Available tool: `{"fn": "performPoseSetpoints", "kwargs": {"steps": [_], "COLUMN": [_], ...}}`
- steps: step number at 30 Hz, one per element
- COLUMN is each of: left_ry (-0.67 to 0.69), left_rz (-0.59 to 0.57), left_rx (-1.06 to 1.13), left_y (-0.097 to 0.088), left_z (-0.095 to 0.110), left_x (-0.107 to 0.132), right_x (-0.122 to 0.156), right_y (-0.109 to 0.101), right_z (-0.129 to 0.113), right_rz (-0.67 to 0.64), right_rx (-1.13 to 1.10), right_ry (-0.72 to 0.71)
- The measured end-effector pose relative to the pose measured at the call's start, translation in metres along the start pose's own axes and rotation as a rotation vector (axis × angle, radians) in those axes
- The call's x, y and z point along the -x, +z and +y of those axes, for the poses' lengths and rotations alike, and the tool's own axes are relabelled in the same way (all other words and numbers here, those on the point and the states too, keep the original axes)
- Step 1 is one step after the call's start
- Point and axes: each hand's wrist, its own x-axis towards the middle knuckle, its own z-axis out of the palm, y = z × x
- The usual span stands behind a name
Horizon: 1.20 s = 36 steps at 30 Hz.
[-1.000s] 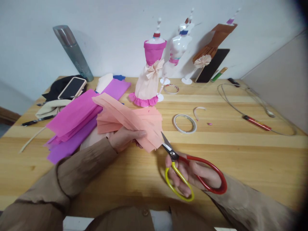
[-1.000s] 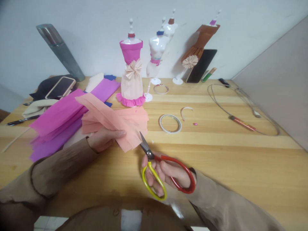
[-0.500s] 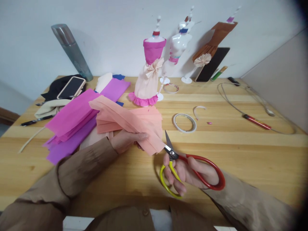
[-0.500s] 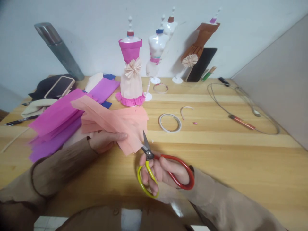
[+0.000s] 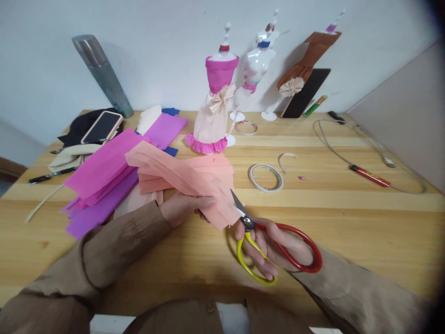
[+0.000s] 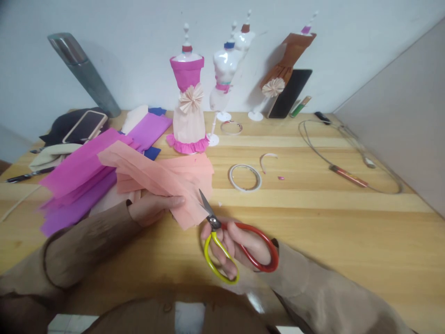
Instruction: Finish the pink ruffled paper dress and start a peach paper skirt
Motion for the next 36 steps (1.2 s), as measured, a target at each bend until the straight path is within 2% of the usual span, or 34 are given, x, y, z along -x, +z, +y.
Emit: {"fn": "performPoseSetpoints", "kwargs": {"steps": [3,10,17,23,29,36], "left_ry": [0.002,0.034,0.017,-0.008,0.005,0.053], "left_rz": [-0.067,-0.024,-0.015,0.096,0.092,0.270], "left_rx": [-0.017,-0.029,-0.067,-0.067,-0.070,0.045], "left_y": [0.001,0.001,0.003,0.005,0.008,0.016], "left_z": [0.000,-0.005,-0.003,-0.006,-0.004,-0.006], "left_x": [0.000,0.000,0.001,0.005,0.010,0.014], "right_x": [0.001,-0.002,-0.002,-0.001,-0.002,-0.002], "right_y": [-0.004,0.010,0.008,0.008,0.011,0.012], "right_z": [0.002,-0.003,-0.001,-0.001,-0.004,-0.003], "right_rz": [0.016,0.032,0.009,0.020,0.050,0.063], "right_rx": [0.010,0.026,0.001,0.004,0.035,0.065], "right_ry": [0.014,0.016,-0.005,0.007,0.008,0.007]}}
